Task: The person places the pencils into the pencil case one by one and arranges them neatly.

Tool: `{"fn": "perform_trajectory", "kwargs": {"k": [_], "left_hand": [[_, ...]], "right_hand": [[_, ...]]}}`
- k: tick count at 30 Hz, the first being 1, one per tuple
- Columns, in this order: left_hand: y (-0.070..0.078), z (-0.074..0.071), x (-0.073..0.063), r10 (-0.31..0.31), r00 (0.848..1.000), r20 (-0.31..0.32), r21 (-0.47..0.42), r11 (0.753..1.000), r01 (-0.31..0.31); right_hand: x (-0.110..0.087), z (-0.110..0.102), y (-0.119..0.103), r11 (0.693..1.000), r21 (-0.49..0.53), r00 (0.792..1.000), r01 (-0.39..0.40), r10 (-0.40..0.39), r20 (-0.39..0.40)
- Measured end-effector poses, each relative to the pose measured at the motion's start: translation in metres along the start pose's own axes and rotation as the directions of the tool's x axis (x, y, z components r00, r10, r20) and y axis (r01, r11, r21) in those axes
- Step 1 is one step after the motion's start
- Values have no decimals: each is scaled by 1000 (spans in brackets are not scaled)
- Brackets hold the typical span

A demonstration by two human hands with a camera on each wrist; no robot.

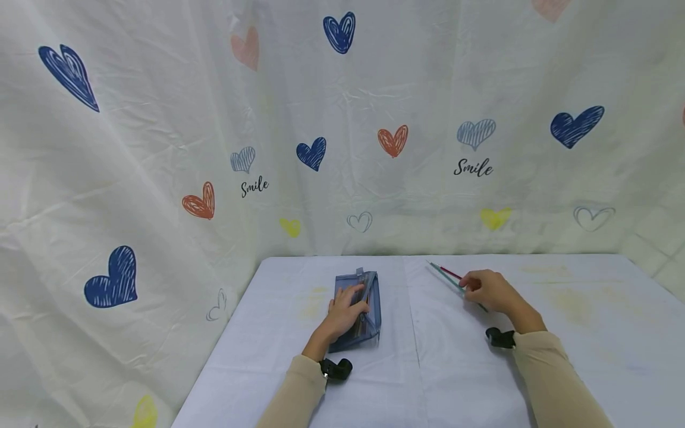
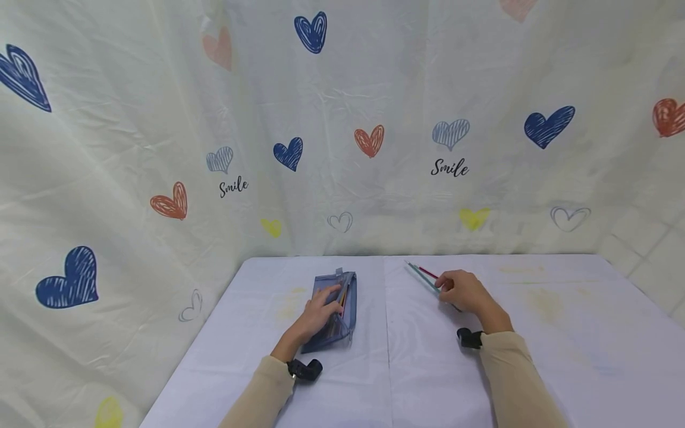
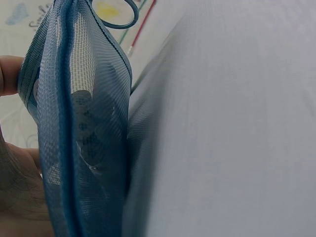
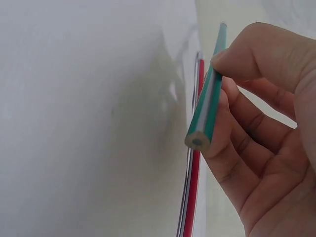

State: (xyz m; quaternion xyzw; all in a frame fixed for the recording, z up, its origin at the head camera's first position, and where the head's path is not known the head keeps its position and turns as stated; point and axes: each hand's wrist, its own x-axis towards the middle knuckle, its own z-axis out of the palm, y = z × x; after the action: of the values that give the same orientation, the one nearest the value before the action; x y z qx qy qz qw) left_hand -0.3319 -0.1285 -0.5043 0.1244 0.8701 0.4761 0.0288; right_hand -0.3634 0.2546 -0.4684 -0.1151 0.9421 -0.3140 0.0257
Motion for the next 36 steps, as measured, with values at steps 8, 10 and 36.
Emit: {"fn": "perform_trajectory", "kwargs": {"k": [8,10,36], "left_hand": [[-1,0,0,-1,1000,0,2,1000,1],[-1,0,1,-2,1000,0,2,1000,2],[-3,2,3,-8,1000,-4,11,1000,8]], "right_hand": [[5,10,-14,995,99,1000,25,-26,1],[6,14,-18,990,137,1000,9,-12,20],[11,59,-74,946,315,974,-74,1,228]]}}
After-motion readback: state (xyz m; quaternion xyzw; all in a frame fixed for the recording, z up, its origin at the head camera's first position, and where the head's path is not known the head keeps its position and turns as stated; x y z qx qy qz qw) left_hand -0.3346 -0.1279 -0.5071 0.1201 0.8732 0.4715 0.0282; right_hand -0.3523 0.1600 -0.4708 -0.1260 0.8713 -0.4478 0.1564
